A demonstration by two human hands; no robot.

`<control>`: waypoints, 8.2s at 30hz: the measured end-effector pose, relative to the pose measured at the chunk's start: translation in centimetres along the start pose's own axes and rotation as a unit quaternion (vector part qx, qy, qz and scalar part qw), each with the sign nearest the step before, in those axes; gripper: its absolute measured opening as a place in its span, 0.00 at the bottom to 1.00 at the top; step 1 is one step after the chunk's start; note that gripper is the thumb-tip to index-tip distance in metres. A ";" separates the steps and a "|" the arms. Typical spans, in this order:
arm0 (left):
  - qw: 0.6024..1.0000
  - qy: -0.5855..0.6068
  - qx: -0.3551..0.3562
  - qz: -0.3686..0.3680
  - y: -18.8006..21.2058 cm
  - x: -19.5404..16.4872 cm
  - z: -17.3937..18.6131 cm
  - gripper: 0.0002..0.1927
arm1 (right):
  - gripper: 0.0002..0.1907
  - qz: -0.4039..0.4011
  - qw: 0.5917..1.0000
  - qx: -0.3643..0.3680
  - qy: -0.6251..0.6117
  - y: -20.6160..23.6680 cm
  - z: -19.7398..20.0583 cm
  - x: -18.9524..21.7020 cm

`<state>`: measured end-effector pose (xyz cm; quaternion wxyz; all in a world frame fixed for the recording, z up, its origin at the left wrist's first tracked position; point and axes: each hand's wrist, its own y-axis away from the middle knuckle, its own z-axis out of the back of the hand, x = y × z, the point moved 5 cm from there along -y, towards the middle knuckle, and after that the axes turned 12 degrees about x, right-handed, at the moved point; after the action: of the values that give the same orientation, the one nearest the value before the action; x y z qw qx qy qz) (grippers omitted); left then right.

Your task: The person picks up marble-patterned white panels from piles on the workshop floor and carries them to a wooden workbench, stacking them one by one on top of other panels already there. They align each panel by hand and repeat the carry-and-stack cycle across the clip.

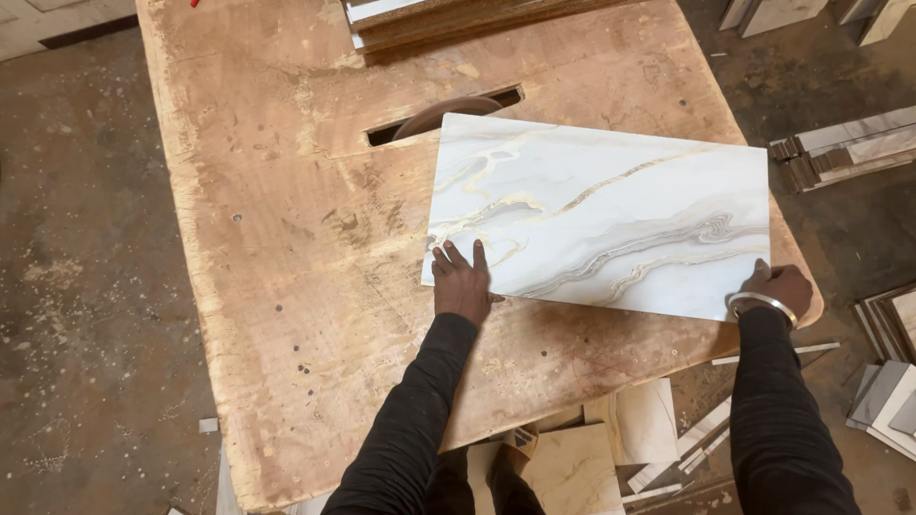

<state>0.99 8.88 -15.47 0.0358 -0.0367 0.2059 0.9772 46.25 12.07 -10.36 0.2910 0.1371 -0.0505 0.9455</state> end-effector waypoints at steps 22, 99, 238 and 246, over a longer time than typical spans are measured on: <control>0.981 -0.117 0.131 -0.088 -0.5 9.0 2.5 0.56 | 0.22 -0.069 0.977 0.173 -0.100 20.8 -3.9 -10.3; 0.998 0.017 -0.033 0.056 -3.8 -5.7 -0.1 0.51 | 0.35 0.088 0.986 0.123 0.072 -17.5 -2.7 6.1; 0.849 0.252 -0.021 0.464 30.3 16.2 -11.3 0.67 | 0.57 0.655 0.724 0.187 0.109 12.1 -12.3 27.5; 0.809 0.305 -0.209 0.458 29.8 -1.7 -16.2 0.61 | 0.53 0.701 0.660 0.212 0.166 3.7 -12.5 28.5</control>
<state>1.10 -24.96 -18.19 -0.4886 -0.2407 -0.0096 0.8386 18.74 26.51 -14.15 -0.4915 -0.0401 0.1192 0.8617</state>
